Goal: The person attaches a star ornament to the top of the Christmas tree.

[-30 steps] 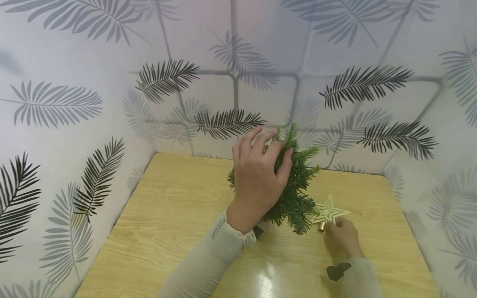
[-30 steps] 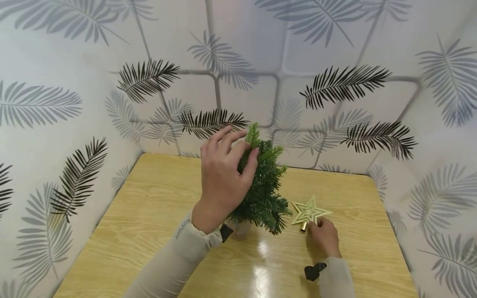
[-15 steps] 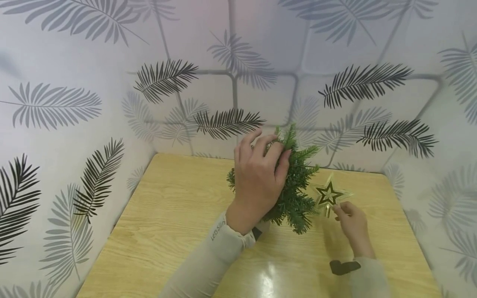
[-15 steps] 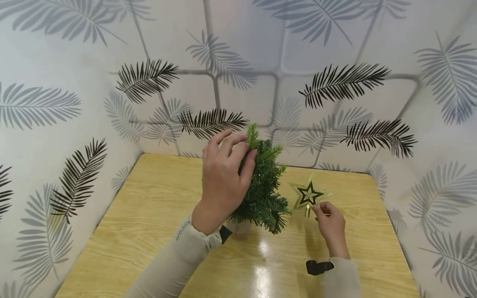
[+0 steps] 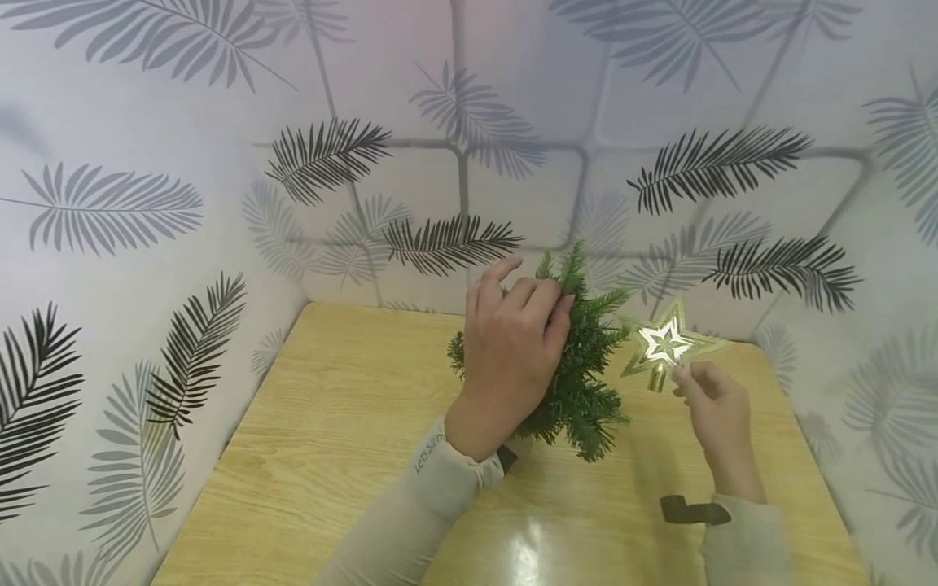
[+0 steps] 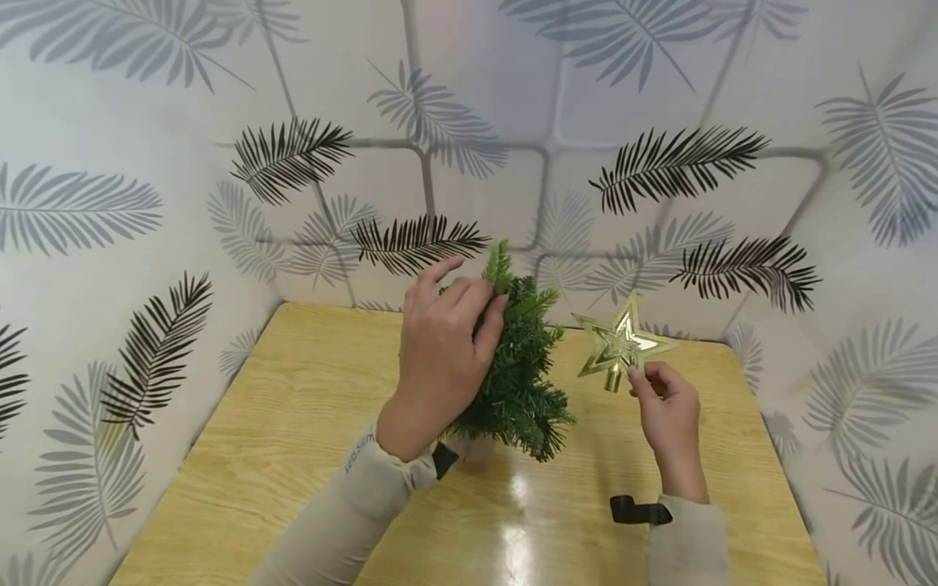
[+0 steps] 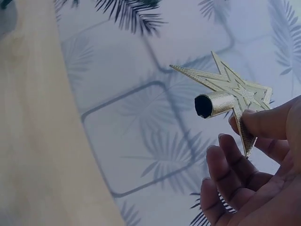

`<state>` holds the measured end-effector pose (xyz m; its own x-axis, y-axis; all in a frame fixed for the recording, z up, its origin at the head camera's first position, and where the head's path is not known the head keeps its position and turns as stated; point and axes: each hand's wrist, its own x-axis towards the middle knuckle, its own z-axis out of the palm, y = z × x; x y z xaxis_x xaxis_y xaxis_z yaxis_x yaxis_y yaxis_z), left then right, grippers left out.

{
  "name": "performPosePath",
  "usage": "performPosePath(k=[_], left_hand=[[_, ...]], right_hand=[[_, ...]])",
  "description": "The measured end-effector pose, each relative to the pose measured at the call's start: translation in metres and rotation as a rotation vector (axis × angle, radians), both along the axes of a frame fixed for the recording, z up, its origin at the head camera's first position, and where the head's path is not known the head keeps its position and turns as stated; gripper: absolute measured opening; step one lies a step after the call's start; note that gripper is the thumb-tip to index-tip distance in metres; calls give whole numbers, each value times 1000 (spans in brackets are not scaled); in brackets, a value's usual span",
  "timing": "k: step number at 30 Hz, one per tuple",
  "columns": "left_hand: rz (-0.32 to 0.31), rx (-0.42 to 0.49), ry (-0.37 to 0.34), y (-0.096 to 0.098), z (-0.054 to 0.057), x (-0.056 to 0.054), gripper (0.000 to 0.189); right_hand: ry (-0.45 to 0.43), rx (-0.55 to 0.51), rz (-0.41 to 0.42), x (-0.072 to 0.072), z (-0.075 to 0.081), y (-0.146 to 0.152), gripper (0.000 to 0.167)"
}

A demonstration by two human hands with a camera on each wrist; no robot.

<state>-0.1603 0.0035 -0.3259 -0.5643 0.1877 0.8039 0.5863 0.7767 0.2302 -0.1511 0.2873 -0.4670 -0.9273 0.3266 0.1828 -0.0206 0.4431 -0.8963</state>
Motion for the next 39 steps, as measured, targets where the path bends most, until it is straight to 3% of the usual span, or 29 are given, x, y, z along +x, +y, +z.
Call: performPosePath(k=[7, 18, 27, 34, 39], left_hand=[[-23, -4, 0, 0, 2, -1, 15], [-15, -4, 15, 0, 0, -1, 12], [-43, -5, 5, 1, 1, -2, 10], [-36, -9, -5, 1, 2, 0, 10], [-27, 8, 2, 0, 3, -3, 10]], right_hand=[[159, -61, -39, -4, 34, -11, 19], [290, -144, -8, -7, 69, -23, 10], [395, -402, 62, -5, 100, -34, 10], [402, -362, 98, -12, 120, -42, 10], [478, -360, 160, -21, 139, -50, 13]])
